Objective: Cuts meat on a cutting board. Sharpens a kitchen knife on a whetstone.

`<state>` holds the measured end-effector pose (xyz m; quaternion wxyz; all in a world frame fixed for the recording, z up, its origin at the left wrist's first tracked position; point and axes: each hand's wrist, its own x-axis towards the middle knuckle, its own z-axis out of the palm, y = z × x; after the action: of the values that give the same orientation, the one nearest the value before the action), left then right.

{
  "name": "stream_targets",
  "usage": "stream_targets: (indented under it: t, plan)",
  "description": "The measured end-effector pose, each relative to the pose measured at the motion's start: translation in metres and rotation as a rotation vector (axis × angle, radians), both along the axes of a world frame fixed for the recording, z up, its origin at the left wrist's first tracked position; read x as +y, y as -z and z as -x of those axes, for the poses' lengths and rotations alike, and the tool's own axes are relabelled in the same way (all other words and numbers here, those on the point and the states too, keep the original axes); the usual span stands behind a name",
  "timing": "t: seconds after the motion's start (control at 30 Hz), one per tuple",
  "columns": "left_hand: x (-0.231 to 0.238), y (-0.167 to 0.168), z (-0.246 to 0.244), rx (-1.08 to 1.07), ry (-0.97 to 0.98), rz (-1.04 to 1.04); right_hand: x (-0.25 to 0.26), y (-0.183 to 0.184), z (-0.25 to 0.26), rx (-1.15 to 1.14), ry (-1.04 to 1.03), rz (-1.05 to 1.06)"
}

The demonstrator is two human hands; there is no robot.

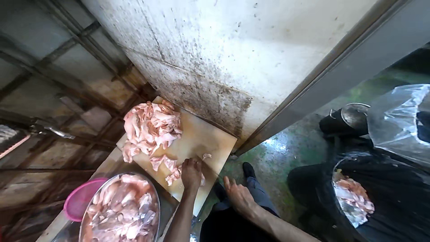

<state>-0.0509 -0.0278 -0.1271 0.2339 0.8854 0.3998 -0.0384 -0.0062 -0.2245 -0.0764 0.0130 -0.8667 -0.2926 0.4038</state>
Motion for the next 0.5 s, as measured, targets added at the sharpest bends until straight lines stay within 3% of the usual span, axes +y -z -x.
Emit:
stream_targets:
  t: [0.1,0.27,0.43,0.5]
  plan:
    - [-0.005,-0.003,-0.013,0.057,0.057,0.039,0.015,-0.003,-0.005,0.027,0.023,0.029]
    - [-0.010,-0.015,-0.018,0.174,0.100,0.082,0.055,0.017,-0.036,0.119,0.006,-0.092]
    - [0.013,-0.036,0.001,0.341,0.075,0.281,0.028,0.042,-0.070,0.277,0.061,-0.257]
    - [0.028,-0.042,0.011,0.308,0.069,0.389,0.014,0.044,-0.077,0.273,0.050,-0.282]
